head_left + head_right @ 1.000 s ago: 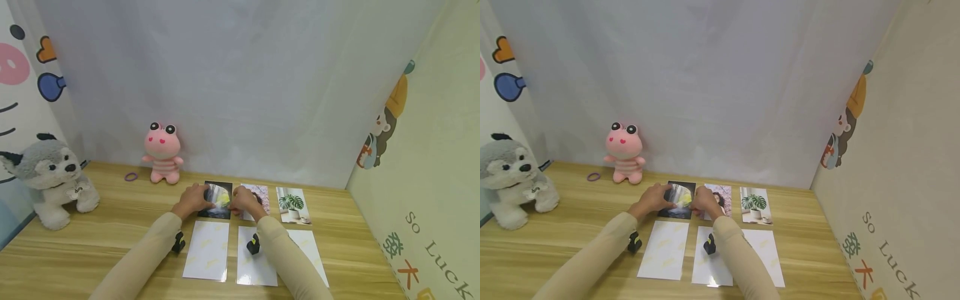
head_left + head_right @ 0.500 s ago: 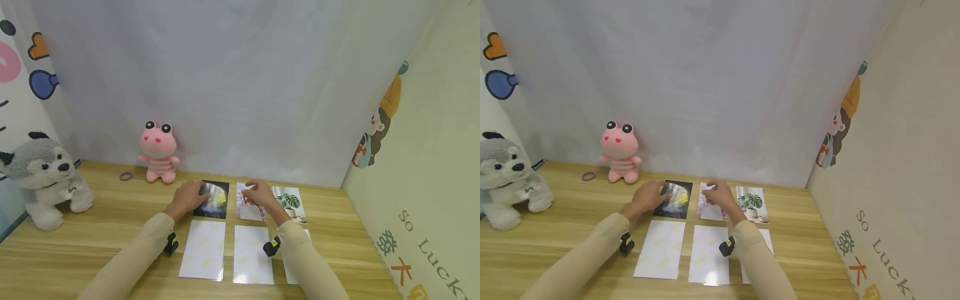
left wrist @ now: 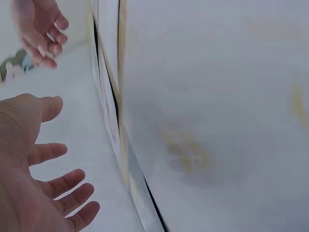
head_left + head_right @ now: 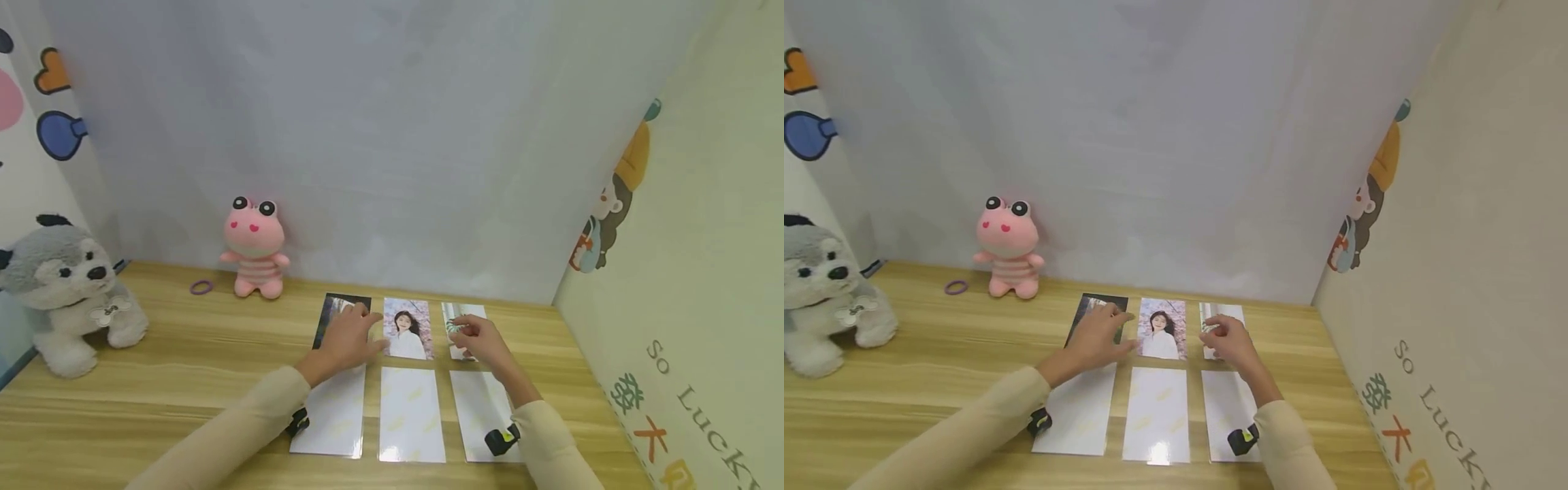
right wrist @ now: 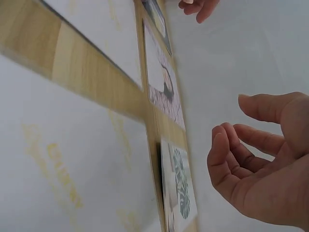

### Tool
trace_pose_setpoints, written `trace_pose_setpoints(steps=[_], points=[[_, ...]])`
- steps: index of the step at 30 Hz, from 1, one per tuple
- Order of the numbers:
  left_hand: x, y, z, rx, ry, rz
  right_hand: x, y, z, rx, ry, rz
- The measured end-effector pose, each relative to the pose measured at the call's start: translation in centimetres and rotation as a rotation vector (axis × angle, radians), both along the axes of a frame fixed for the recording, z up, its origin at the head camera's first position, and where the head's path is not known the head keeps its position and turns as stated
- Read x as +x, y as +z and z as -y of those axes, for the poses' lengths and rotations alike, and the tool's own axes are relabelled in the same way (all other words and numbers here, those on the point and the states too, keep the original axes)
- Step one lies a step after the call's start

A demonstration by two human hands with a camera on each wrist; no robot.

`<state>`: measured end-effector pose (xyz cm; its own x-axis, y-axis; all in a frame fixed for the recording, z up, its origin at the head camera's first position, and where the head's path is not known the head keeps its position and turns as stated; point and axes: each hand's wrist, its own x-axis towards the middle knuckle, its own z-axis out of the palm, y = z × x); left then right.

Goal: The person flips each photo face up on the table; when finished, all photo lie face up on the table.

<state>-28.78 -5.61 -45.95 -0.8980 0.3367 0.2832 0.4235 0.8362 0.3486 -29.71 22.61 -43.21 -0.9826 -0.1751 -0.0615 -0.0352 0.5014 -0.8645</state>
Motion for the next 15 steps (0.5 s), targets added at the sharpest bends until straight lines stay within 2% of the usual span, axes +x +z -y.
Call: trace_pose_setpoints(steps=[4, 8, 12, 15], points=[[1.3, -0.1, -2.9, -0.083, -0.095, -0.004, 1.2, 0.2, -1.7, 0.005, -0.034, 0.020], [2.7, -0.6, -5.3, -0.163, -0.219, -0.013, 2.4, 0.1, -2.9, 0.010, -0.041, 0.032], [3.7, -1.0, -7.2, -0.205, -0.336, -0.003, 3.2, -0.5, -4.1, 0.048, -0.053, 0.034], [4.3, -1.0, -8.5, -0.254, -0.401, 0.001, 3.9, -0.9, -5.1, 0.086, -0.063, 0.038]])
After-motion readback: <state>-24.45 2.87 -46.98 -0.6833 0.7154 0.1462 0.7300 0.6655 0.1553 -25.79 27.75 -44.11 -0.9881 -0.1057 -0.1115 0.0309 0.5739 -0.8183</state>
